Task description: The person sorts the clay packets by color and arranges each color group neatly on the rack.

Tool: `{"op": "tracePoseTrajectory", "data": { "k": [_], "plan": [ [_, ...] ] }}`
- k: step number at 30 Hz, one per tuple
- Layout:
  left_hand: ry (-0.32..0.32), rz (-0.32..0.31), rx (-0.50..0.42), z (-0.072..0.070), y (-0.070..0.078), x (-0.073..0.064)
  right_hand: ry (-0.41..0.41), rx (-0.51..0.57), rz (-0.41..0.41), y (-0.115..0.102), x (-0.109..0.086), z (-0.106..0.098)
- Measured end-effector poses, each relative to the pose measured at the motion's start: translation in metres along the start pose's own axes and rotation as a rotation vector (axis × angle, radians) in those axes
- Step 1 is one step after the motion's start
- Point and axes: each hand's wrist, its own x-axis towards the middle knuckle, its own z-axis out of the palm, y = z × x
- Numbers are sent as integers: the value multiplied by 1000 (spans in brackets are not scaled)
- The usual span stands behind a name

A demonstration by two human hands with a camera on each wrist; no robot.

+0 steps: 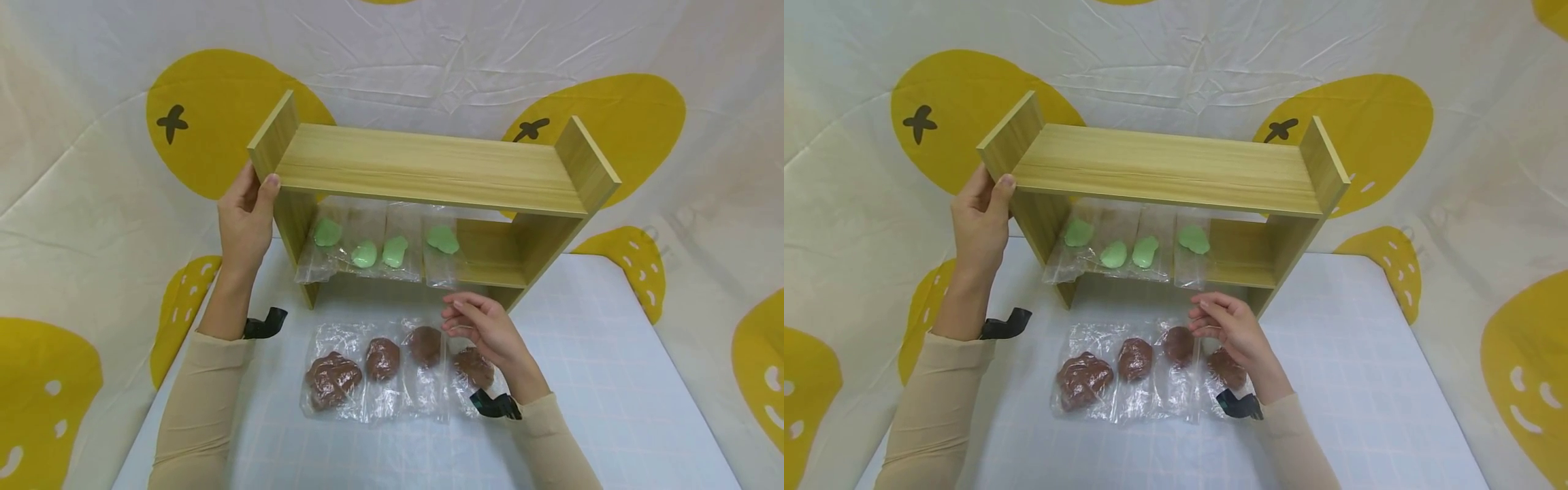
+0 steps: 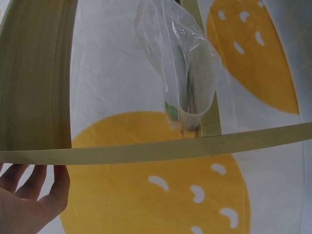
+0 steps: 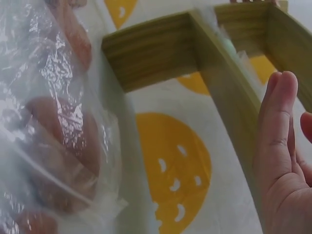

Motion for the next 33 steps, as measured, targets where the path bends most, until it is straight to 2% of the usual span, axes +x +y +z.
{"op": "tracePoseTrajectory", "data": {
  "k": [13, 22, 25, 30, 33],
  "plan": [
    [1, -10, -15, 0, -1, 0, 28, -150, -55, -6, -32, -23],
    [7, -9, -19, -8, -27, 7, 137, -311, -57, 0, -52, -53],
    [5, -10, -28, -7, -26, 6, 197, -381, -34, 3, -57, -62],
    [2, 10, -28, -4, -13, 4, 306, -485, 58, 8, -65, -72],
    [0, 20, -24, -4, -15, 5, 356, -545, 106, 11, -69, -78]
  ]
}}
